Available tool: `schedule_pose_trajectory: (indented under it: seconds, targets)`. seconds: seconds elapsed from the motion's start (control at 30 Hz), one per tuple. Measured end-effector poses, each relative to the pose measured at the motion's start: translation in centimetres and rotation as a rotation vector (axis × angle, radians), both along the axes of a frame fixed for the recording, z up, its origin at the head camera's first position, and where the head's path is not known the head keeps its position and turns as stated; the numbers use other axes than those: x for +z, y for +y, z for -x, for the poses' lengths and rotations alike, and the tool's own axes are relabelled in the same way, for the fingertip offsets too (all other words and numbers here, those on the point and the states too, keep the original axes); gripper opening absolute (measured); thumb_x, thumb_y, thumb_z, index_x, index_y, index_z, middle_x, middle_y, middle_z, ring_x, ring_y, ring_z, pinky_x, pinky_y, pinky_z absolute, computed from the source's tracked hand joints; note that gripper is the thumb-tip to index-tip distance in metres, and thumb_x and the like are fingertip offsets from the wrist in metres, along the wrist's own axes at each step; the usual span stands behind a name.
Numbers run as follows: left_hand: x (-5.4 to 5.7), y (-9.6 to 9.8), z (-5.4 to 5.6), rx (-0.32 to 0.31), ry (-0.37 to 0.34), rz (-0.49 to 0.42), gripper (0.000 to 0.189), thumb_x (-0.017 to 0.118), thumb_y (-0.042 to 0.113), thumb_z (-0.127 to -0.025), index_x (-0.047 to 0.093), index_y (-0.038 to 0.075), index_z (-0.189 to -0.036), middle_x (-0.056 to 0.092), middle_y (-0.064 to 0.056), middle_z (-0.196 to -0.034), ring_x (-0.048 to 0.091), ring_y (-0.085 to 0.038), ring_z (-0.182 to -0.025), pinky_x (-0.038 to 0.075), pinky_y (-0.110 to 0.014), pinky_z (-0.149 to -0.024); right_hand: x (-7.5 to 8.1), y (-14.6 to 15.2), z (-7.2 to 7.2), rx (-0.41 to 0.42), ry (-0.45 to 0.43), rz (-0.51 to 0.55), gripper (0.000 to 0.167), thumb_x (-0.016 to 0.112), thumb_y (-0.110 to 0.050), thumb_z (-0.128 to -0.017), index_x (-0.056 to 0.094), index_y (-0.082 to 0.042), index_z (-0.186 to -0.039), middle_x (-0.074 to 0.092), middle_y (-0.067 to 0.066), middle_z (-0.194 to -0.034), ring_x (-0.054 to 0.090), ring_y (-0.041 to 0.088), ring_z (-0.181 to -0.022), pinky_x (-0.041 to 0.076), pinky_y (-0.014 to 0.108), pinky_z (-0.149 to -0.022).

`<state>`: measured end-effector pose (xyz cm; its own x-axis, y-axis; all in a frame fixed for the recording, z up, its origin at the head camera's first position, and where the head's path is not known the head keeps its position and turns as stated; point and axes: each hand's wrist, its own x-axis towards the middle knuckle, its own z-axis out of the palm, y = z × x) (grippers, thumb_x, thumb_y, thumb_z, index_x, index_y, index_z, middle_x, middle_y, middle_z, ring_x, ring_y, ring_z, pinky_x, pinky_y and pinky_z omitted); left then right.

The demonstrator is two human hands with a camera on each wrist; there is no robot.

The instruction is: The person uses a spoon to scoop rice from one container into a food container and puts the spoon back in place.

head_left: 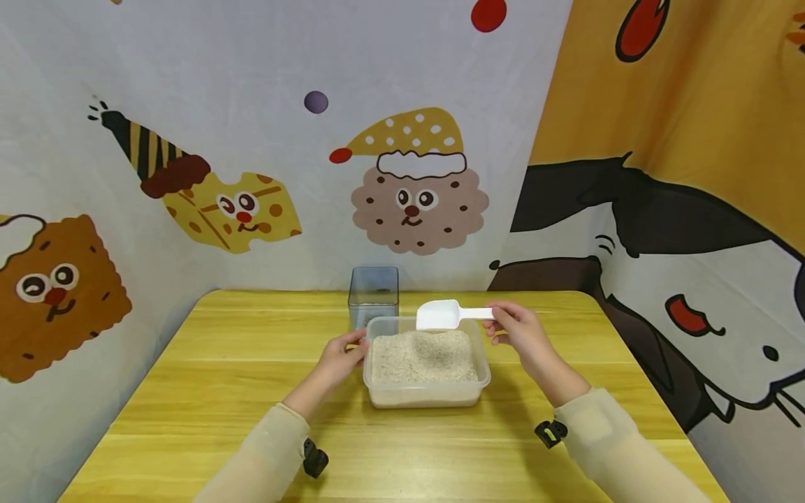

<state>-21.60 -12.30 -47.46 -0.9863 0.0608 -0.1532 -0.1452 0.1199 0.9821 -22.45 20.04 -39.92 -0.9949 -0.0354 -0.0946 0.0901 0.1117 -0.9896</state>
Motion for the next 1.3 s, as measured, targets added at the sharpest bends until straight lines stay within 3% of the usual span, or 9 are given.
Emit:
schedule_pose_trajectory:
  seconds: [0.23, 0.43, 0.57, 0.7, 0.8, 0.93, 1.07, 1.23, 1.3]
  targets:
    - [0.1, 0.1, -0.1, 0.005, 0.0, 0.009, 0.042, 0.053, 0.007, -0.096, 0.047, -0.002, -0.137, 0.05, -0.008, -0.102, 0.056, -0.023, -0.092, 0.052, -0.028, -0.075, -0.9, 0.5, -0.8, 0.016, 0.078, -0.072, 0.032, 0.044, -0.014, -0.101, 0.054, 0.011, -0.119, 0.062, 0.008, -0.08, 0.057, 0.008, -0.067, 0.052, 0.023, -0.057]
    - [0.1, 0.1, -0.2, 0.008, -0.003, 0.004, 0.042, 0.053, 0.007, -0.096, 0.048, -0.002, -0.136, 0.05, -0.009, -0.103, 0.057, -0.021, -0.092, 0.051, -0.023, -0.072, -1.4, 0.7, -1.6, 0.04, 0.268, -0.296, 0.03, 0.047, -0.017, -0.1, 0.061, 0.006, -0.113, 0.063, 0.021, -0.083, 0.058, 0.013, -0.065, 0.053, 0.027, -0.054]
    - [0.2, 0.2, -0.2, 0.0, -0.01, -0.001, 0.042, 0.053, 0.007, -0.096, 0.047, -0.003, -0.137, 0.049, -0.008, -0.102, 0.056, -0.019, -0.091, 0.05, -0.021, -0.071, -1.6, 0.9, -2.1, 0.06, 0.432, -0.468, 0.024, 0.05, -0.016, -0.099, 0.065, 0.0, -0.109, 0.063, 0.013, -0.08, 0.058, 0.015, -0.064, 0.052, 0.025, -0.052]
    - [0.2, 0.2, -0.2, 0.001, -0.013, -0.001, 0.042, 0.053, 0.007, -0.096, 0.047, -0.003, -0.137, 0.049, -0.009, -0.102, 0.056, -0.017, -0.09, 0.051, -0.02, -0.071, -1.6, 1.0, -2.5, 0.096, 0.662, -0.685, 0.016, 0.056, -0.009, -0.095, 0.067, -0.005, -0.106, 0.063, 0.003, -0.082, 0.055, 0.01, -0.063, 0.048, 0.019, -0.05]
    - [0.3, 0.2, -0.2, 0.008, -0.013, -0.002, 0.042, 0.053, 0.007, -0.096, 0.047, -0.003, -0.137, 0.05, -0.01, -0.104, 0.056, -0.016, -0.09, 0.051, -0.021, -0.072, -1.6, 1.1, -2.7, 0.128, 0.856, -0.814, 0.016, 0.062, -0.004, -0.089, 0.068, -0.006, -0.104, 0.065, 0.001, -0.088, 0.058, 0.009, -0.07, 0.05, 0.021, -0.055]
    - [0.3, 0.2, -0.2, 0.017, -0.014, -0.008, 0.042, 0.053, 0.007, -0.096, 0.048, -0.002, -0.136, 0.05, -0.01, -0.105, 0.056, -0.017, -0.091, 0.051, -0.022, -0.074, -1.5, 1.2, -2.8, 0.18, 1.056, -0.896, 0.019, 0.066, -0.001, -0.085, 0.068, -0.006, -0.104, 0.067, 0.003, -0.094, 0.063, 0.014, -0.083, 0.055, 0.028, -0.067]
    - [0.3, 0.1, -0.2, 0.004, -0.005, -0.012, 0.042, 0.053, 0.008, -0.096, 0.047, -0.003, -0.136, 0.049, -0.011, -0.106, 0.056, -0.018, -0.094, 0.051, -0.024, -0.075, -1.7, 1.3, -2.7, 0.232, 1.159, -0.943, 0.017, 0.056, -0.009, -0.095, 0.068, -0.003, -0.105, 0.066, 0.005, -0.093, 0.064, 0.017, -0.083, 0.055, 0.029, -0.07]
    - [0.6, 0.1, -0.3, -0.003, -0.006, -0.014, 0.042, 0.053, 0.007, -0.096, 0.046, -0.004, -0.137, 0.049, -0.011, -0.106, 0.056, -0.021, -0.094, 0.051, -0.028, -0.077, -2.2, 1.5, -2.4, 0.253, 1.233, -0.986, 0.042, 0.033, -0.024, -0.103, 0.068, -0.002, -0.105, 0.065, 0.007, -0.092, 0.063, 0.019, -0.082, 0.055, 0.029, -0.069]
    - [0.5, 0.2, -0.2, 0.001, -0.009, -0.013, 0.042, 0.053, 0.007, -0.096, 0.047, -0.002, -0.136, 0.05, -0.011, -0.106, 0.056, -0.021, -0.094, 0.051, -0.027, -0.077, -2.3, 1.5, -2.3, 0.26, 1.24, -0.997, 0.04, 0.033, -0.022, -0.103, 0.068, -0.002, -0.105, 0.065, 0.007, -0.092, 0.063, 0.02, -0.083, 0.055, 0.029, -0.07]
